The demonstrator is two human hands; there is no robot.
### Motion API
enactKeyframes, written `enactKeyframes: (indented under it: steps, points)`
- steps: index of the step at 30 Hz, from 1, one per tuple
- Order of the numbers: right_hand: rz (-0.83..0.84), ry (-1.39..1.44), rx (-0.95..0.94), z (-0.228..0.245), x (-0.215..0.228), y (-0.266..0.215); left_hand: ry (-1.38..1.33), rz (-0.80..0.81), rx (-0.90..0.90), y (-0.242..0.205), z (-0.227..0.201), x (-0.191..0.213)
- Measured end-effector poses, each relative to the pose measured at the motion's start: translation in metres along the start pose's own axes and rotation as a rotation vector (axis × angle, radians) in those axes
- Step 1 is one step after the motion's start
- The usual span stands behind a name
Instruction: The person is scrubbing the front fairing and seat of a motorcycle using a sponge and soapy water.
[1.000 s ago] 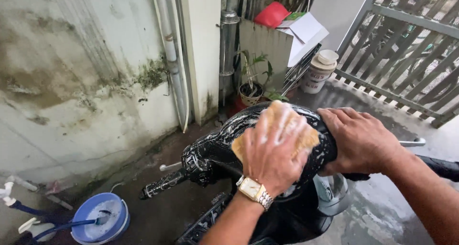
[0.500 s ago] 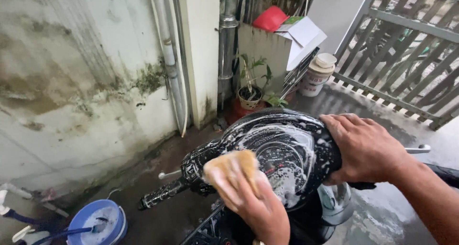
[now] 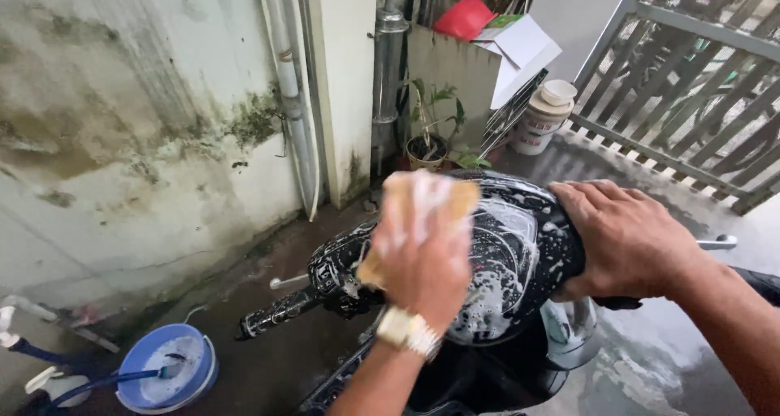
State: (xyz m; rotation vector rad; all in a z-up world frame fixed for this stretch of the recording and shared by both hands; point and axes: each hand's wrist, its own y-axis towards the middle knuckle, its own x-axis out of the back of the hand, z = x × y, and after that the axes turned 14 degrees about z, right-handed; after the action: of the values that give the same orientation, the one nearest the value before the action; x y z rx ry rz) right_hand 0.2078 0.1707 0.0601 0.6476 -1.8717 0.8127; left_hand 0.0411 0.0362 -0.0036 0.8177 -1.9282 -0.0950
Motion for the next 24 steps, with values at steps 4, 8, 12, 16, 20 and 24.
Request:
enactKeyframes:
  steps: [4,8,12,16,20,24]
  points:
    - [-0.068,-0.009,-0.006,0.002,-0.006,0.002,-0.044,-0.111,-0.470,0.012,-0.038,-0.006]
    - [-0.145,0.000,0.071,-0.004,-0.011,-0.002,-0.033,0.177,-0.588,0.019,-0.038,0.000]
    - [-0.176,0.087,0.086,0.008,0.008,-0.012,-0.153,0.269,-0.413,0.026,-0.041,-0.001]
    - [-0.096,0.181,0.096,0.014,0.021,-0.018,-0.351,0.371,-0.426,0.027,-0.027,0.012]
    - [-0.101,0.224,0.098,0.009,0.022,-0.025,0.021,0.289,-0.189,0.014,-0.017,-0.004]
    - [-0.157,0.139,0.183,0.008,0.016,-0.027,0.020,0.130,-0.085,-0.006,-0.047,-0.023]
